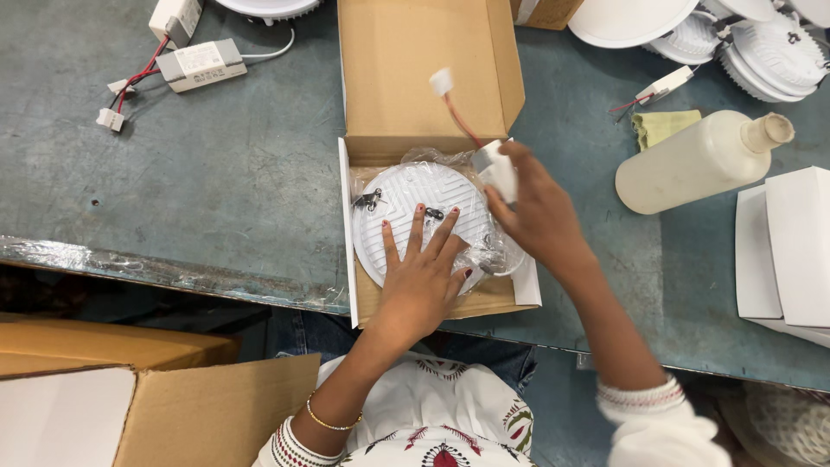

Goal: The person wipes the face of round LED panel lights with a green cloth, then places the wiped panels into white cardboard boxes and stacks the boxes into a larger carton. They repeat the wipe-and-pack cycle for several panels, at one point lifting a plastic-wrapped panel out of a box.

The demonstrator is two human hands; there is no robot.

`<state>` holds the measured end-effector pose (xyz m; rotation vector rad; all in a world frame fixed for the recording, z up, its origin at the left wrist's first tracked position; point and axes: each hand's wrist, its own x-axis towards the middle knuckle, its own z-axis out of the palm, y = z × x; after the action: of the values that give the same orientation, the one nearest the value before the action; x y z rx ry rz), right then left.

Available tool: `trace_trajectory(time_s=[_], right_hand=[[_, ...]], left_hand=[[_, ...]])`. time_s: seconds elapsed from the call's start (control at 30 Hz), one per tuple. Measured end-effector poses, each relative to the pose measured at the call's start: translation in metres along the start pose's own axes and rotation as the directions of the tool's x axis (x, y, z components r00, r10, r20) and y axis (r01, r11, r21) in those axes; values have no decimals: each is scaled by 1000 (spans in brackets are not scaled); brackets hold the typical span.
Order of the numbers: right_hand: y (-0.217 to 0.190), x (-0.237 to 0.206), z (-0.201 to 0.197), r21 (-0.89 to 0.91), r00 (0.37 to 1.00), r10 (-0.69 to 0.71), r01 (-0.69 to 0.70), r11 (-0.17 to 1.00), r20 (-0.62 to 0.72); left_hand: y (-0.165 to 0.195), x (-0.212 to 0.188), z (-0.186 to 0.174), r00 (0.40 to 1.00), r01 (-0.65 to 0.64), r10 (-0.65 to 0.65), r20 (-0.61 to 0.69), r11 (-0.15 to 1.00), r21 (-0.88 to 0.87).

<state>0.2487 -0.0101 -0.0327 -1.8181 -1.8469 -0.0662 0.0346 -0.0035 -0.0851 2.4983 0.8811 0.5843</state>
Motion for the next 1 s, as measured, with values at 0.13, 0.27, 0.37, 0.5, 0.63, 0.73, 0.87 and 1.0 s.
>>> trace_trajectory(time_s=[0.13,0.27,0.37,0.5,0.63,0.73,0.87,1.0], right_hand=[[-2,12,31,-403,965,134,-32,915,226],[9,6,34,-454,933,99,74,888,346],[26,2,21,-237,900,-89,206,949,427],[33,-3,11,-238,870,-192,326,915,454],[25,13,10,-79,967,-33,55,995,254],[15,38,19,24,975,-194,193,981,106],[-1,63,43,119,917,-362,346,931,168],[-14,64,58,138,868,-387,361,922,311]], left_hand=[[-1,0,1,1000,-8,8,-13,1000,18],[-2,-1,-1,1000,10,-10,15,1000,22],[-4,-2,-3,999,19,-19,38,1000,-4],[-4,-2,-1,1000,7,-6,13,1000,-20],[-2,-2,4,998,-10,10,-60,1000,2],[-3,1,6,1000,18,-18,-14,1000,11],[-9,5,2,999,-10,10,-31,1000,-29],[-13,8,-4,999,-21,19,-28,998,-66]])
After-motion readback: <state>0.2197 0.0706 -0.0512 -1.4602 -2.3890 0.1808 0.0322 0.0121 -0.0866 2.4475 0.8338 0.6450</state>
